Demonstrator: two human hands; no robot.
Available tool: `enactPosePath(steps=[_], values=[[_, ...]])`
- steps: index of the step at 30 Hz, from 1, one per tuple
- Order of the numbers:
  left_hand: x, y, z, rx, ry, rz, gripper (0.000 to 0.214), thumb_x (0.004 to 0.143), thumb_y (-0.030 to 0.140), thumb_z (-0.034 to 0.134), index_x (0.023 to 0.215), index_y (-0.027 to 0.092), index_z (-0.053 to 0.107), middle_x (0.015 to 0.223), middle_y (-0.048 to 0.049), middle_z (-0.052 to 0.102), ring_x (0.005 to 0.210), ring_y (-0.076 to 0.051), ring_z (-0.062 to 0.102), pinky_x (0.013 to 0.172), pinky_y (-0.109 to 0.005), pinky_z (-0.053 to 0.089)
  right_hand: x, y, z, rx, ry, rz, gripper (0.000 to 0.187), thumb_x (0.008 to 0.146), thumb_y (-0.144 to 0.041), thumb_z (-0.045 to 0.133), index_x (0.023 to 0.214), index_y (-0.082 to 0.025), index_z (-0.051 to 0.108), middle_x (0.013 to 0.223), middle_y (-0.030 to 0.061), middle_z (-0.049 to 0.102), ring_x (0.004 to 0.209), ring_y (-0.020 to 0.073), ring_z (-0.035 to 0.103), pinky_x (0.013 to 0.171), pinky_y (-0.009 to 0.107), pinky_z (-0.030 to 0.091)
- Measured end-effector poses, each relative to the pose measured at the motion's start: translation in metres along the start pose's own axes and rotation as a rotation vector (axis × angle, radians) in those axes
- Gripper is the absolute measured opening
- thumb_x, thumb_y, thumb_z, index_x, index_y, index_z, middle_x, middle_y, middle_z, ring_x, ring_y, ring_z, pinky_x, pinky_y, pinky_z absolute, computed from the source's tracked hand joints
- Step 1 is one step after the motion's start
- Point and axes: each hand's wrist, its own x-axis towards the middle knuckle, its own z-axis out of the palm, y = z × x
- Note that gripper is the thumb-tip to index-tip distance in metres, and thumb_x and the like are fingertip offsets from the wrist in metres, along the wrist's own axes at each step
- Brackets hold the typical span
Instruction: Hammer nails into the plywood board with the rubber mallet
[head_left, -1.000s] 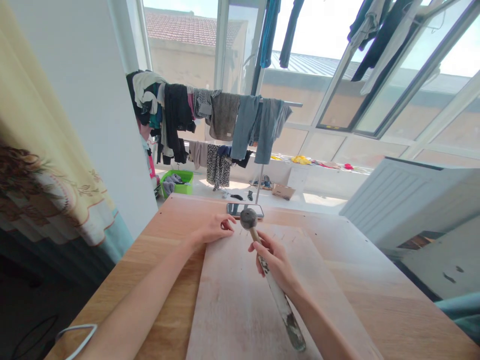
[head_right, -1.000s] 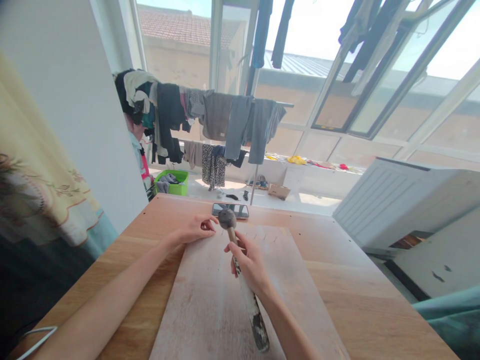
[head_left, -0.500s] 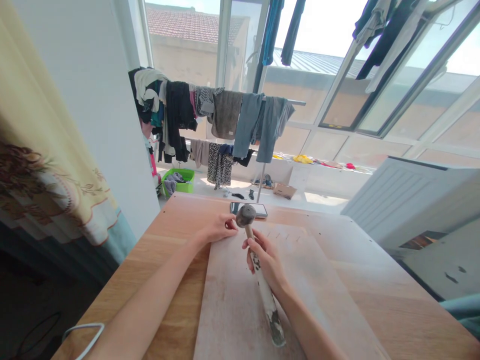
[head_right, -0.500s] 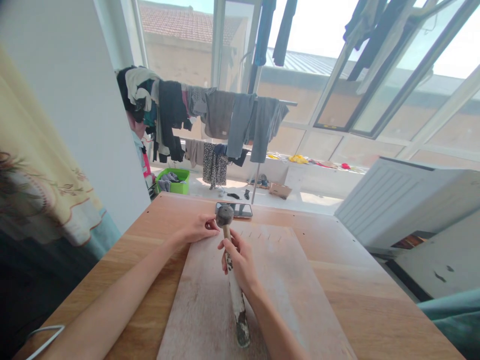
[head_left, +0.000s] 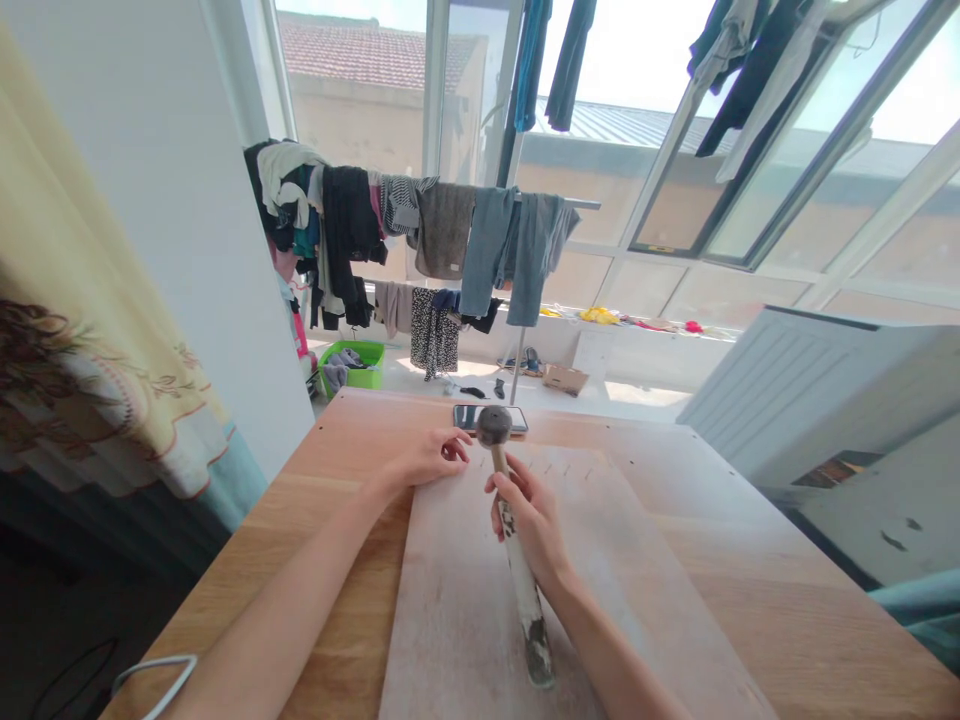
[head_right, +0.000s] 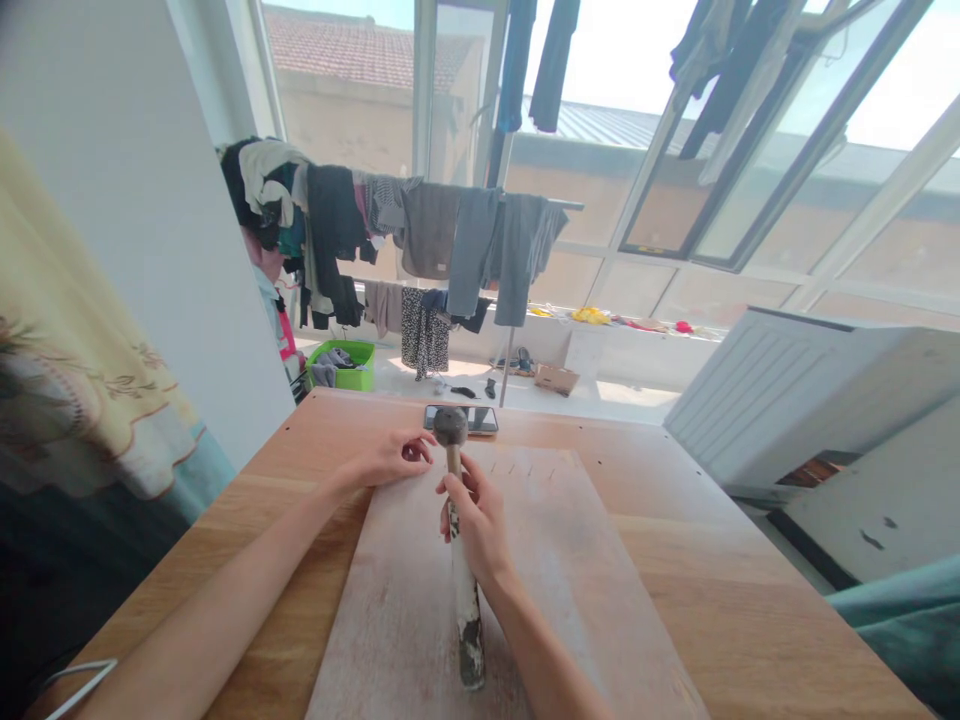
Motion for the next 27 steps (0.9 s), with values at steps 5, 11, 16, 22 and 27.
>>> enactPosePath(steps=[5,11,16,22,27], values=[[-0.001,0.006,-0.008,0.007,-0.038,-0.072,0.053,0.066,0.034,0.077,0.113,0.014,0.062,0.108,-0.0101,0.069,0.073,-0.014,0.062,0.066,-0.027,0.05,-0.014,-0.03,-0.037,-0.013,0.231,-0.009,0.029,0.087,-0.045,0.064,0.104,-0.022,0.058,0.081,-0.0033,0.061,0.067,0.0106,0.057,0.057,0.019,0.048],[0.003,0.04,-0.006,0.213,0.207,0.054,0.027,0.082,0.035,0.065,0.102,0.017,0.066,0.098,-0.0053,0.072,0.086,-0.019,0.066,0.081,-0.032,0.052,-0.064,-0.017,-0.08,-0.098,0.279,0.293,0.051,0.074,-0.06,0.075,0.101,-0.02,0.059,0.07,-0.0051,0.059,0.047,0.0062,0.042,0.037,0.016,0.032],[-0.021,0.073,0.01,0.455,0.266,0.132,0.015,0.091,0.027,0.054,0.098,0.018,0.064,0.092,-0.0044,0.069,0.084,-0.019,0.065,0.079,-0.032,0.053,-0.077,0.007,-0.084,-0.217,0.254,0.328,0.056,0.069,-0.072,0.071,0.085,-0.02,0.056,0.048,-0.009,0.05,0.037,0.0084,0.046,0.034,0.018,0.036],[-0.111,0.09,0.019,0.839,0.144,0.108,0.015,0.094,0.029,0.055,0.104,0.021,0.064,0.102,-0.0067,0.068,0.093,-0.024,0.067,0.085,-0.038,0.054,-0.099,0.011,-0.122,-0.606,0.238,0.147,0.053,0.083,-0.063,0.06,0.112,-0.019,0.064,0.075,0.0032,0.074,0.053,0.0178,0.066,0.045,0.027,0.052],[-0.172,0.081,0.022,0.788,0.061,0.055,0.029,0.094,0.034,0.058,0.122,0.028,0.062,0.134,-0.0065,0.062,0.114,-0.026,0.064,0.098,-0.038,0.054,-0.139,0.028,-0.187,-1.282,0.261,-0.384,0.037,0.091,-0.045,0.055,0.123,-0.03,0.066,0.113,0.0036,0.076,0.105,0.0283,0.07,0.088,0.039,0.054]])
